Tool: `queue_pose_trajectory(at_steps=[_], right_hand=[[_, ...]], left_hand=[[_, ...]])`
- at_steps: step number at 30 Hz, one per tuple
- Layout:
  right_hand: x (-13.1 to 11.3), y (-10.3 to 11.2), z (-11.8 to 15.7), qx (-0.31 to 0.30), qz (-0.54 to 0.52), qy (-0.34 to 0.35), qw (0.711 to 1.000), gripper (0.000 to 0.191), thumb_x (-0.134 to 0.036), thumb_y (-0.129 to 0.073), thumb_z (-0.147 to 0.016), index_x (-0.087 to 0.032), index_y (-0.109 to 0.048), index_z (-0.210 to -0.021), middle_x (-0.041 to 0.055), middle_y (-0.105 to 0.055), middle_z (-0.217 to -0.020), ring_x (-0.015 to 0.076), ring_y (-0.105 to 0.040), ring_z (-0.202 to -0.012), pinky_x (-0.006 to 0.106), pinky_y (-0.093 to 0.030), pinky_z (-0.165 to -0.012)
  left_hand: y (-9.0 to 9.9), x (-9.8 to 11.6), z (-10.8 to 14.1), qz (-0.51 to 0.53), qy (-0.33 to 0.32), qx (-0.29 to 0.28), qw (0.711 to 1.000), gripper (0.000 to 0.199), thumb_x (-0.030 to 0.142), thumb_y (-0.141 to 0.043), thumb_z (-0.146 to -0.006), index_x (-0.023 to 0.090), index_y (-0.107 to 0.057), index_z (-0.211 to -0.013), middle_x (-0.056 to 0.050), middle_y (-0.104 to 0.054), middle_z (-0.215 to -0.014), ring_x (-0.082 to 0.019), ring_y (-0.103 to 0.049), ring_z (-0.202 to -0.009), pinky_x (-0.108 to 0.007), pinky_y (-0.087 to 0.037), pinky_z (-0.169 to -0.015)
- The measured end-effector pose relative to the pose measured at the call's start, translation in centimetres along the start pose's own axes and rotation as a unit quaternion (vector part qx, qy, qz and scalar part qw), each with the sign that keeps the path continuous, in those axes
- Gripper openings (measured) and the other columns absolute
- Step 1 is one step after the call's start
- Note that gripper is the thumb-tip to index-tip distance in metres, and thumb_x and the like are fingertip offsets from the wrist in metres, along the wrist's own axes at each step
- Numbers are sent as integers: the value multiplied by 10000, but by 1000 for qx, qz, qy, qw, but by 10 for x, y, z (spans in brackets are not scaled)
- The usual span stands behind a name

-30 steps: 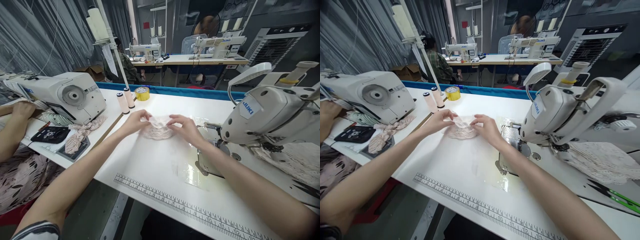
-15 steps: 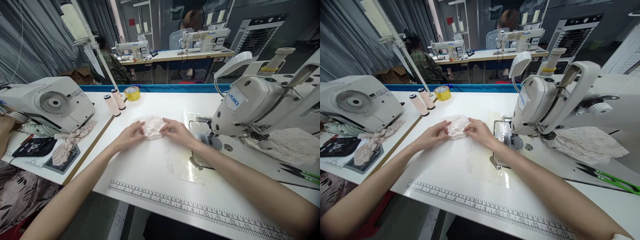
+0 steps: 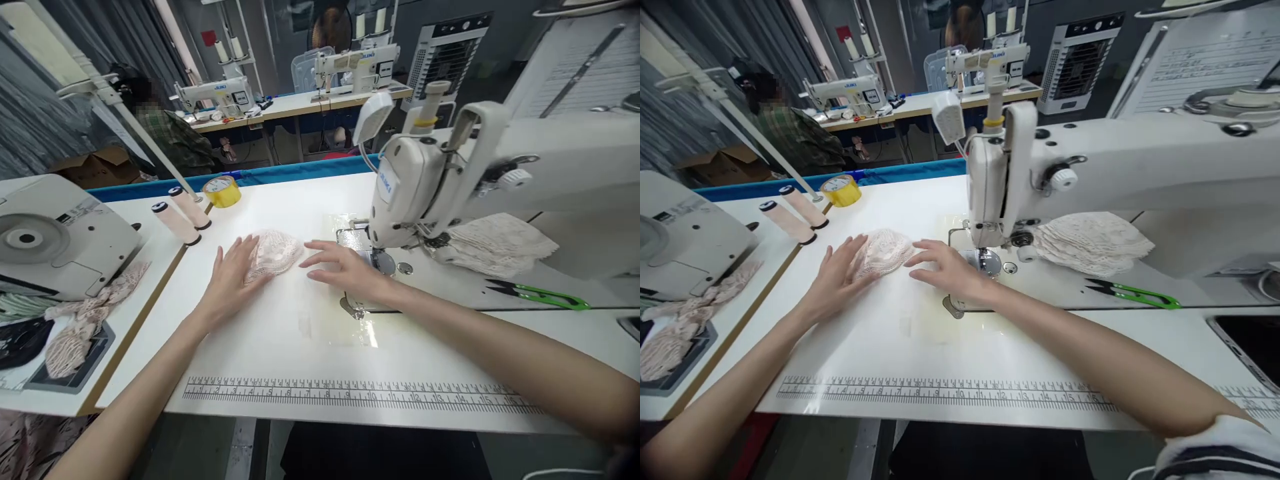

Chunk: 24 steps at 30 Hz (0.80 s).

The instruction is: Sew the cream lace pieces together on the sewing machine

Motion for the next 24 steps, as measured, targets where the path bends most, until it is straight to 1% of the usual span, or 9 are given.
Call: queue_pose_trajectory(at_steps=[2, 4, 6, 9, 15, 18, 20, 22, 24], right_hand=[[-1, 6, 17, 20, -51, -36, 998, 144, -265, -657, -847, -279, -744, -961, 41, -605, -1313, 221, -524, -1250, 440, -383, -1070], [-1, 10, 32, 29, -87, -62, 994, 115, -272, -674, -823, -268, -747, -912, 29, -660, -1212, 212, -607, -1118, 401, -449, -993], [0, 14, 46, 33, -138, -71, 987, 137, -297, -692, -805, -258, -744, -926, 26, -689, -1136, 210, -637, -1042, 371, -486, -926], [0, 19, 65, 21, -228, -96, 969, 231, -311, -705, -793, -244, -725, -1013, 24, -712, -1037, 215, -654, -989, 353, -514, -863], [-7, 41, 104, 52, -332, -134, 932, 227, -361, -641, -856, -208, -719, -1005, 44, -707, -1087, 213, -622, -1087, 377, -441, -994], [-10, 55, 122, 87, -295, -142, 941, 235, -370, -625, -864, -206, -717, -1006, 49, -703, -1121, 200, -606, -1118, 368, -418, -1017], [-10, 65, 132, 109, -211, -119, 964, 200, -326, -586, -863, -195, -706, -955, 45, -717, -1058, 186, -642, -1032, 347, -473, -932], [-7, 78, 142, 144, -97, -85, 981, 191, -235, -496, -845, -190, -666, -770, 24, -720, -861, 162, -665, -839, 311, -508, -786], [-1, 95, 151, 186, 9, -71, 980, 236, -155, -426, -780, -202, -576, -604, 3, -647, -656, 150, -612, -660, 296, -480, -672]], left_hand=[[9, 28, 3, 10, -78, 97, 992, 551, 422, -559, -910, 289, -391, -1418, -84, -513, -1429, -298, -408, -1379, -594, -201, -1167], [13, 65, 8, 21, -181, 148, 972, 482, 312, -599, -896, 300, -470, -1361, -71, -566, -1361, -264, -486, -1311, -523, -310, -1142], [8, 102, 12, 14, -267, 123, 956, 509, 269, -632, -875, 301, -485, -1361, -73, -556, -1368, -269, -480, -1304, -515, -338, -1127], [-3, 141, 12, 42, -291, 124, 948, 461, 230, -641, -872, 290, -536, -1317, -79, -593, -1296, -256, -510, -1236, -508, -390, -1079], [-9, 184, 21, 113, -367, 119, 915, 262, 206, -646, -862, 248, -647, -1120, -66, -666, -1203, -229, -568, -1130, -480, -415, -1027], [-3, 202, 33, 157, -423, 111, 885, 114, 266, -660, -855, 224, -672, -960, -24, -730, -946, -179, -623, -904, -402, -459, -914], [-2, 210, 37, 182, -441, 89, 874, 58, 260, -662, -849, 205, -647, -848, -2, -710, -789, -149, -609, -757, -357, -477, -816], [-6, 217, 38, 173, -460, 72, 868, 60, 164, -663, -829, 198, -640, -873, -18, -719, -838, -147, -619, -756, -336, -483, -774], [-11, 221, 35, 145, -472, 72, 866, 247, 56, -639, -807, 195, -644, -1012, -70, -722, -1040, -164, -645, -868, -323, -490, -772]])
Point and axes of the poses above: each hand's wrist, its own z-axis away from the middle knuckle, its own y-axis out of the back of the hand, x = y × z, the point moved 3 cm from there along -z, towards the middle knuckle
